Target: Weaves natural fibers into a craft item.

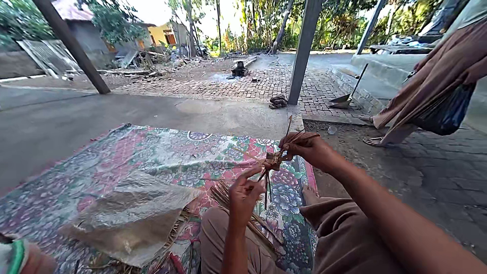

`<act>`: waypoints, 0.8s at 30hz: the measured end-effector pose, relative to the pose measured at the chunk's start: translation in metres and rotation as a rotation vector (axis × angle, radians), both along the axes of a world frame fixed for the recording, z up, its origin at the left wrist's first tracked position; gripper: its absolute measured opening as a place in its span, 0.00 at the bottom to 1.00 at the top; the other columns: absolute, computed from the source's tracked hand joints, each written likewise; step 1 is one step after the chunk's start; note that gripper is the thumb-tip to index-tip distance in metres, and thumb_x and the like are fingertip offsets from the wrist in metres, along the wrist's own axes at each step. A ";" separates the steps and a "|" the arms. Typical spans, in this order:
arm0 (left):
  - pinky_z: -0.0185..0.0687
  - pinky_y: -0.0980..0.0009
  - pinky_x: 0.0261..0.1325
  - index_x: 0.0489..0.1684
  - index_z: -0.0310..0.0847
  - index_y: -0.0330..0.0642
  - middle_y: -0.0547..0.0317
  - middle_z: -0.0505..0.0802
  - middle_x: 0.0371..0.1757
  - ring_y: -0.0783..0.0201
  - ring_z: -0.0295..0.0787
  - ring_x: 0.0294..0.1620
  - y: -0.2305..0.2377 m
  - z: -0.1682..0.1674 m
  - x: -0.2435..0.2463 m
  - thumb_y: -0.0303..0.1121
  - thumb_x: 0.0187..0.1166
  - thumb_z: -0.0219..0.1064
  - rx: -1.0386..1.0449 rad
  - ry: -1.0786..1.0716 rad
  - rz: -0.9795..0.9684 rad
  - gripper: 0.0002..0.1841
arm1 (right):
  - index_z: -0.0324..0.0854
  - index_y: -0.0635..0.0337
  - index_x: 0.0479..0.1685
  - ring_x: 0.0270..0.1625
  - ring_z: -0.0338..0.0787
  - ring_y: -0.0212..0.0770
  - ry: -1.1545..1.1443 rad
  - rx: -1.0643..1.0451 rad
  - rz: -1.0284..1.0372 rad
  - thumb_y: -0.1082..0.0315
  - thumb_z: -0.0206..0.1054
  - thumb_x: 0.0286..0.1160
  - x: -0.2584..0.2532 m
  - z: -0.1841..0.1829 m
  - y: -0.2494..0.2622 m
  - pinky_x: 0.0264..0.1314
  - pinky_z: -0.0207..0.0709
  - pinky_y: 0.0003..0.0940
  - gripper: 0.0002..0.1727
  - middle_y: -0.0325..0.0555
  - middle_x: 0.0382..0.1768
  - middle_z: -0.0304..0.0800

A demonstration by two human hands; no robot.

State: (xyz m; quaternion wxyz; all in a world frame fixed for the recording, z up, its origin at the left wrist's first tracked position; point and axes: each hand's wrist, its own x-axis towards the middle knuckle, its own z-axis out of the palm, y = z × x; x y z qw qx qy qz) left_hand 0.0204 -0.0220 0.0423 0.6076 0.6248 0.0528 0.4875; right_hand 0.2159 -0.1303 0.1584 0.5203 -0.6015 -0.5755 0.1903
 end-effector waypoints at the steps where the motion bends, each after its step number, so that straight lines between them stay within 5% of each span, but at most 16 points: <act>1: 0.86 0.77 0.29 0.56 0.84 0.27 0.52 0.95 0.52 0.74 0.88 0.27 0.007 -0.002 -0.004 0.22 0.73 0.71 -0.001 -0.007 0.032 0.15 | 0.87 0.65 0.43 0.33 0.88 0.28 0.029 -0.019 0.015 0.76 0.60 0.85 0.003 0.002 -0.002 0.42 0.88 0.25 0.09 0.39 0.40 0.90; 3: 0.84 0.80 0.33 0.53 0.87 0.31 0.56 0.95 0.51 0.76 0.87 0.30 0.022 -0.009 -0.008 0.28 0.70 0.76 0.040 -0.017 0.056 0.16 | 0.86 0.63 0.44 0.34 0.89 0.30 0.102 -0.082 0.052 0.75 0.58 0.87 0.007 0.007 -0.005 0.44 0.87 0.26 0.10 0.40 0.38 0.90; 7: 0.90 0.70 0.49 0.69 0.76 0.34 0.55 0.90 0.65 0.67 0.92 0.51 0.014 -0.014 0.006 0.43 0.69 0.80 0.080 -0.105 -0.163 0.33 | 0.87 0.62 0.43 0.37 0.90 0.32 0.190 -0.147 0.165 0.75 0.59 0.85 0.007 0.006 -0.004 0.47 0.88 0.27 0.09 0.42 0.38 0.91; 13: 0.91 0.67 0.57 0.71 0.77 0.37 0.57 0.90 0.64 0.66 0.92 0.55 -0.013 -0.015 0.030 0.31 0.70 0.79 -0.087 -0.292 -0.396 0.28 | 0.89 0.60 0.43 0.40 0.91 0.30 0.152 -0.098 0.251 0.74 0.65 0.81 0.004 -0.002 0.000 0.49 0.88 0.26 0.07 0.38 0.41 0.93; 18: 0.90 0.69 0.58 0.65 0.82 0.43 0.53 0.87 0.70 0.64 0.92 0.56 -0.016 -0.014 0.027 0.29 0.67 0.81 -0.063 -0.387 -0.265 0.25 | 0.88 0.63 0.44 0.37 0.91 0.31 0.166 -0.073 0.134 0.75 0.66 0.80 -0.014 -0.002 0.007 0.47 0.88 0.27 0.05 0.41 0.38 0.93; 24: 0.89 0.71 0.55 0.60 0.80 0.37 0.49 0.86 0.69 0.64 0.90 0.58 -0.006 -0.020 0.032 0.25 0.62 0.81 0.130 -0.306 0.131 0.25 | 0.87 0.60 0.46 0.32 0.88 0.24 0.003 -0.239 0.127 0.61 0.65 0.86 -0.009 -0.007 0.007 0.40 0.83 0.20 0.11 0.34 0.33 0.92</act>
